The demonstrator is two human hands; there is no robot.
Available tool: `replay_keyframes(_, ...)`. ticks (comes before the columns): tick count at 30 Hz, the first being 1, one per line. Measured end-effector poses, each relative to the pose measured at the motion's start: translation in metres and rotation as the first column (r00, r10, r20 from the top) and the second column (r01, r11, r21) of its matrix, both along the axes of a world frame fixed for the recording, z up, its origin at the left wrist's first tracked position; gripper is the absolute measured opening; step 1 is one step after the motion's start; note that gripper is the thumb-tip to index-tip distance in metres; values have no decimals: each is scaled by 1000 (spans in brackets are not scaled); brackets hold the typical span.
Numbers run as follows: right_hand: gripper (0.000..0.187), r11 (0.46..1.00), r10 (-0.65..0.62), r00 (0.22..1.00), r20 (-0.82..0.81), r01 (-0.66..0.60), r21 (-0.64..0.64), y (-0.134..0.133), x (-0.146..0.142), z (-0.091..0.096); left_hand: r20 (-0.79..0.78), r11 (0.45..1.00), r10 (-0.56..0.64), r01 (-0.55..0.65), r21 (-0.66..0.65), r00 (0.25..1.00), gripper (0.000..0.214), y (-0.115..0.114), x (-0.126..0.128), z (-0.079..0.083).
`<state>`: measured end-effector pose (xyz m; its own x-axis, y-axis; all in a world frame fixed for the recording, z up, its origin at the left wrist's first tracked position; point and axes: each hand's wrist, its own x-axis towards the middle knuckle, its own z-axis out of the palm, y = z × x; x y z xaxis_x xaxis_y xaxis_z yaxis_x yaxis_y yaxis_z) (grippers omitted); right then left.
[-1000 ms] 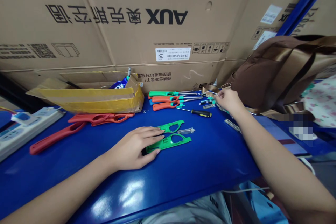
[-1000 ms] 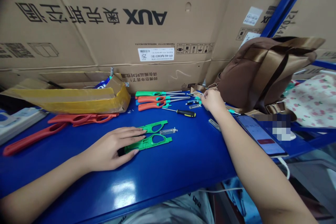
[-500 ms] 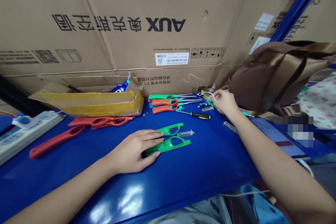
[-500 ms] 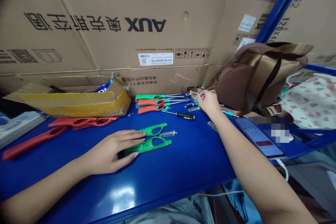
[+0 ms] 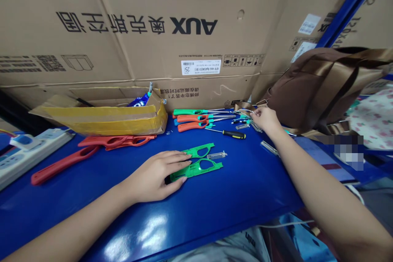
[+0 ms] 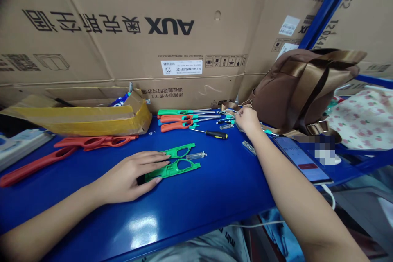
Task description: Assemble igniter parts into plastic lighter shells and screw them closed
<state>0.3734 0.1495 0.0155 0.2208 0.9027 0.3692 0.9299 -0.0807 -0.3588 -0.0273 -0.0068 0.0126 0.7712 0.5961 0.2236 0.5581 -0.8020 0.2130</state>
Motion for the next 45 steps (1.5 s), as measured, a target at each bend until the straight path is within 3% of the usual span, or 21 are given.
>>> replay_keyframes(5, 19, 999, 31, 999, 3, -32, 29, -3, -4, 4, 10, 1000, 4, -4, -13, 1000, 44, 0, -1, 0)
replay_keyframes(11, 19, 996, 74, 997, 15, -73, -46, -4, -7, 0, 11, 1000, 3, -3, -17, 1000, 44, 0, -1, 0)
replay_keyframes(15, 17, 998, 18, 1000, 16, -17, -61, -4, -1, -1, 8, 1000, 3, -3, -9, 1000, 44, 0, -2, -1)
replay_keyframes(20, 20, 999, 17, 999, -31, -15, 48, -9, -1, 5, 21, 1000, -2, 2, -12, 1000, 44, 1, -1, -1)
replay_keyframes(28, 31, 941, 268, 949, -165, -221, 257, -19, -21, 18, 39, 1000, -16, 16, 0, 999, 42, 1, -3, 1)
replay_keyframes(32, 31, 870, 489, 845, -217, -455, 189, -32, -34, 25, -9, 999, -37, 37, 12, 999, 42, 3, -8, 6)
replay_keyframes(33, 31, 830, 558, 798, -229, -536, 155, -37, -38, 25, -20, 999, -43, 43, 13, 999, 42, 3, -10, 7)
replay_keyframes(35, 33, 699, 702, 664, -255, -711, 73, -47, -49, 25, -25, 998, -53, 53, 17, 998, 42, 4, -12, 8)
replay_keyframes(39, 23, 542, 826, 544, -149, -838, -62, -63, -71, 17, -4, 998, -66, 66, 20, 998, 43, 4, -12, 10)
replay_keyframes(41, 16, 527, 840, 540, -56, -836, -154, -66, -77, 12, -3, 997, -73, 73, 25, 997, 43, 4, -10, 9)
replay_keyframes(45, 12, 560, 821, 570, 42, -788, -256, -68, -77, 11, -14, 996, -72, 72, 50, 997, 42, 2, -8, 8)
